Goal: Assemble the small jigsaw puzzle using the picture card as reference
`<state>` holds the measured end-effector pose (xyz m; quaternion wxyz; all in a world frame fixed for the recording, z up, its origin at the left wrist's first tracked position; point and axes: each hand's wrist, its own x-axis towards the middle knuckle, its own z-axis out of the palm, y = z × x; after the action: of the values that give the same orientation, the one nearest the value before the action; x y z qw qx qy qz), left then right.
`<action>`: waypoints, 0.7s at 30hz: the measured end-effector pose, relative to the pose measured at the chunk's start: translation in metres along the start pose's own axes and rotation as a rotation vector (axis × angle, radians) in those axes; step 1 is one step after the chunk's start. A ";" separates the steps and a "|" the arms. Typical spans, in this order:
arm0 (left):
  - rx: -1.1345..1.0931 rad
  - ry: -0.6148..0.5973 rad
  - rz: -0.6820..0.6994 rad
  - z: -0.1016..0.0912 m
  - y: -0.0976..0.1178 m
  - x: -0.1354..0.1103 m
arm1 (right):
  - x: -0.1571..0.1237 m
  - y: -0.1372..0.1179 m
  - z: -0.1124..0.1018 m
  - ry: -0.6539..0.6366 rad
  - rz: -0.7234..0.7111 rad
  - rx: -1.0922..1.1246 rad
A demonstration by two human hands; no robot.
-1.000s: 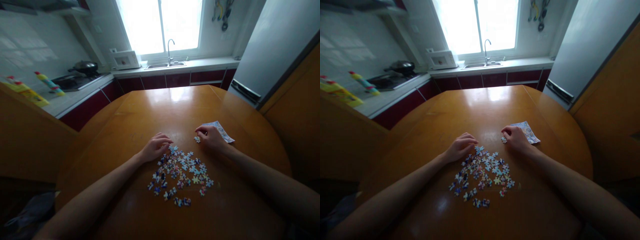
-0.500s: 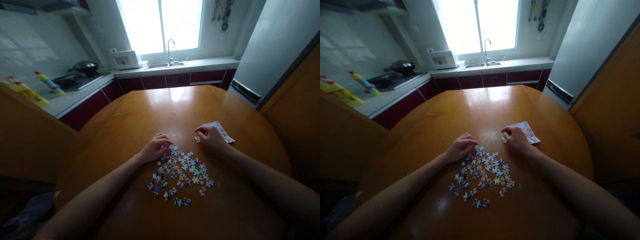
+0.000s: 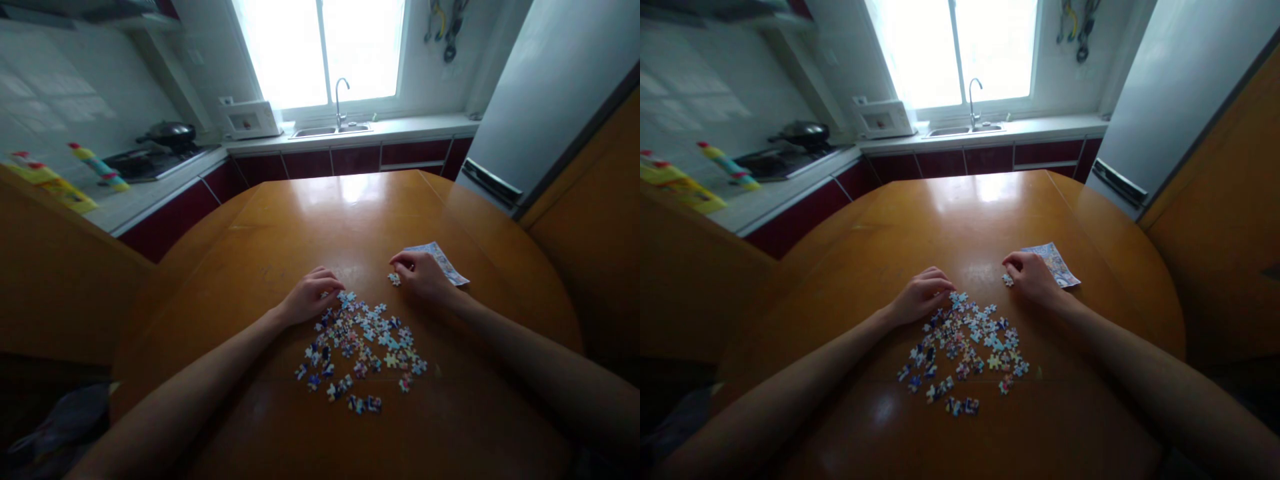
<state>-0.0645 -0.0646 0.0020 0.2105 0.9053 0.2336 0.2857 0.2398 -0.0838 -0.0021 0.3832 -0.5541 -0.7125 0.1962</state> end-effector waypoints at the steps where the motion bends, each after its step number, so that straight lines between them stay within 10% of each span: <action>1: -0.003 -0.005 0.001 0.000 0.000 0.000 | 0.000 0.000 0.000 0.000 -0.004 0.003; 21: -0.150 -0.155 0.040 -0.010 0.007 0.000 | -0.001 0.002 0.003 -0.023 -0.026 0.028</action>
<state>-0.0687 -0.0680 0.0130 0.2893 0.9108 0.1766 0.2358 0.2392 -0.0835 -0.0054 0.3852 -0.5370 -0.7212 0.2076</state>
